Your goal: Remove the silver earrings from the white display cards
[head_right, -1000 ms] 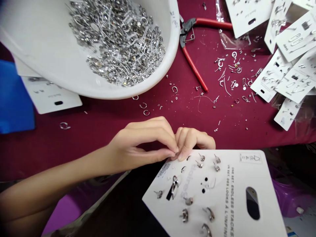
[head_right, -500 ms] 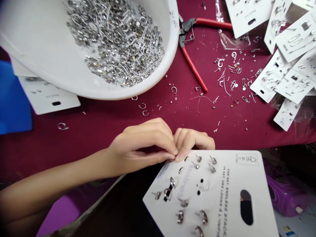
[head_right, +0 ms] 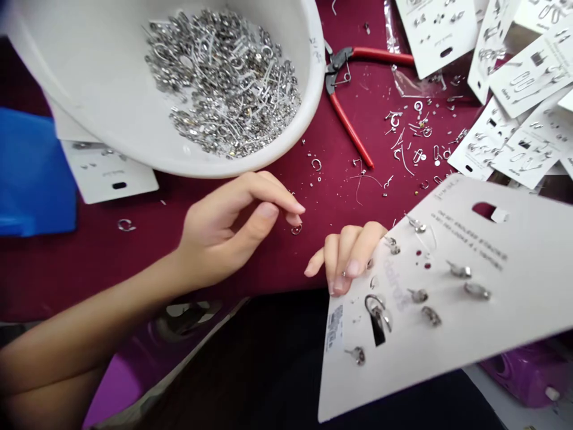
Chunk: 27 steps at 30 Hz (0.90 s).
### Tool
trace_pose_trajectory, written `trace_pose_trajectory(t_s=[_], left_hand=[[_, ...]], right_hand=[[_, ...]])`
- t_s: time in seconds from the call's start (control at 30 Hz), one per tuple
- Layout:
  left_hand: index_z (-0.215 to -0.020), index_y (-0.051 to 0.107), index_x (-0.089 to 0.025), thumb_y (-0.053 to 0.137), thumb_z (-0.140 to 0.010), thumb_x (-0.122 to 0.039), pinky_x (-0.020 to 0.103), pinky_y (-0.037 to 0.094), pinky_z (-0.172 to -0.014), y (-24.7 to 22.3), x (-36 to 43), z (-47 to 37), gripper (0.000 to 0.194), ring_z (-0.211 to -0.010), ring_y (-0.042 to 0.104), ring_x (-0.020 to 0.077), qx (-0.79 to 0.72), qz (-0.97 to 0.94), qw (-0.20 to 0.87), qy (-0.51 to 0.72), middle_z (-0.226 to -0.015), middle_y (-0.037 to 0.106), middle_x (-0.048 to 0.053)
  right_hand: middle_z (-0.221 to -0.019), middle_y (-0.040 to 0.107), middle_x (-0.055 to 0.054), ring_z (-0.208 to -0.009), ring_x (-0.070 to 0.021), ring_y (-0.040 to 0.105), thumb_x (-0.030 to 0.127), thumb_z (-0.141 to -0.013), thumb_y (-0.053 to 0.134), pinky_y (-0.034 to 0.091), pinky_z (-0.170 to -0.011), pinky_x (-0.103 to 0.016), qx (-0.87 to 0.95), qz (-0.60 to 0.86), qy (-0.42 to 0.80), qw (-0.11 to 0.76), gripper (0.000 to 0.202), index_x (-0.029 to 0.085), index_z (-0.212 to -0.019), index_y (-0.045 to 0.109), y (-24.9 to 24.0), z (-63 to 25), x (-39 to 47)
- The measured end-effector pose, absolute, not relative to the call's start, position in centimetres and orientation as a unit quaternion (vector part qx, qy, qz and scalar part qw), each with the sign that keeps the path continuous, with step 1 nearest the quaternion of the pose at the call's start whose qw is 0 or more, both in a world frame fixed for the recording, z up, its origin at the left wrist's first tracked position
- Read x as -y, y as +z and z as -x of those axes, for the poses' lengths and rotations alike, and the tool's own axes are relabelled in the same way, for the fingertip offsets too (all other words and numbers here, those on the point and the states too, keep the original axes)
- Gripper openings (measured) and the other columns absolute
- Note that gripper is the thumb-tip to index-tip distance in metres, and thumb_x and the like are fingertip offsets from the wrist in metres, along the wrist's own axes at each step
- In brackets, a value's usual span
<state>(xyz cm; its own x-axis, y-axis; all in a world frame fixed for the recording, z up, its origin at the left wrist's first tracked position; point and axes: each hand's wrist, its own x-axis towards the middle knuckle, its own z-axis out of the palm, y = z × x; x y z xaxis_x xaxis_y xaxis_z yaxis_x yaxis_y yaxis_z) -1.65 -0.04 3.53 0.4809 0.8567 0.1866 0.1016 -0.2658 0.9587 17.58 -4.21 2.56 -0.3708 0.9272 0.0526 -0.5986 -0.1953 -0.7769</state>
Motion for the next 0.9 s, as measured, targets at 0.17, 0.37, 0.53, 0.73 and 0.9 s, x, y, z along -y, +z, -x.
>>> trace_pose_trajectory(t_s=[0.17, 0.37, 0.53, 0.73, 0.9], left_hand=[[-0.098, 0.065, -0.016, 0.043, -0.101, -0.026, 0.027, 0.052, -0.079, 3.3, -0.5, 1.7, 0.025, -0.080, 0.062, 0.0130, -0.329, -0.754, 0.459, 0.335, -0.088, 0.068, 0.005], [-0.102, 0.063, -0.017, 0.041, -0.099, -0.019, 0.027, 0.051, -0.079, 4.2, -1.2, 1.9, 0.022, -0.081, 0.062, 0.0140, -0.304, -0.831, 0.415, 0.212, -0.091, 0.067, 0.004], [-0.097, 0.062, -0.017, 0.045, -0.099, -0.022, 0.030, 0.050, -0.081, 3.4, -0.5, 1.3, 0.018, -0.085, 0.063, 0.0178, -0.420, -0.844, 0.264, 0.205, -0.090, 0.066, 0.005], [-0.103, 0.062, -0.016, 0.048, -0.097, -0.021, 0.031, 0.053, -0.080, 1.5, 0.6, -0.4, 0.016, -0.090, 0.065, 0.0211, -0.503, -0.829, 0.149, 0.194, -0.095, 0.064, 0.008], [-0.095, 0.060, -0.017, 0.049, -0.096, -0.020, 0.038, 0.053, -0.087, 0.7, 0.3, -1.0, 0.012, -0.097, 0.063, 0.0256, -0.501, -0.830, 0.145, 0.198, -0.095, 0.062, 0.009]], right_hand=[[-0.054, 0.042, 0.005, -0.046, -0.0086, 0.047, 0.032, -0.091, 0.057, 0.058, -0.063, -0.025, 0.348, 0.198, 0.711, 0.578, 0.024, 0.023, -0.069, 0.054, 2.6, -16.9, 5.0], [-0.066, 0.051, 0.002, -0.048, -0.0080, 0.048, 0.039, -0.089, 0.062, 0.054, -0.055, -0.025, 0.345, 0.182, 0.725, 0.568, 0.026, 0.022, -0.070, 0.055, 3.3, -18.7, 5.6], [-0.070, 0.053, 0.001, -0.051, -0.0075, 0.048, 0.029, -0.094, 0.062, 0.051, -0.053, -0.025, 0.329, 0.251, 0.684, 0.601, 0.018, 0.022, -0.077, 0.065, 4.1, -20.6, 6.5], [-0.067, 0.052, 0.003, -0.039, -0.0056, 0.036, 0.033, -0.097, 0.058, 0.045, -0.043, -0.025, 0.404, 0.191, 0.659, 0.605, 0.019, 0.025, -0.101, 0.075, 1.5, -22.2, 6.3], [-0.065, 0.051, 0.003, -0.045, -0.0059, 0.043, 0.035, -0.090, 0.066, 0.049, -0.051, -0.023, 0.326, 0.250, 0.651, 0.638, 0.015, 0.022, -0.090, 0.074, 2.0, -21.9, 7.1]])
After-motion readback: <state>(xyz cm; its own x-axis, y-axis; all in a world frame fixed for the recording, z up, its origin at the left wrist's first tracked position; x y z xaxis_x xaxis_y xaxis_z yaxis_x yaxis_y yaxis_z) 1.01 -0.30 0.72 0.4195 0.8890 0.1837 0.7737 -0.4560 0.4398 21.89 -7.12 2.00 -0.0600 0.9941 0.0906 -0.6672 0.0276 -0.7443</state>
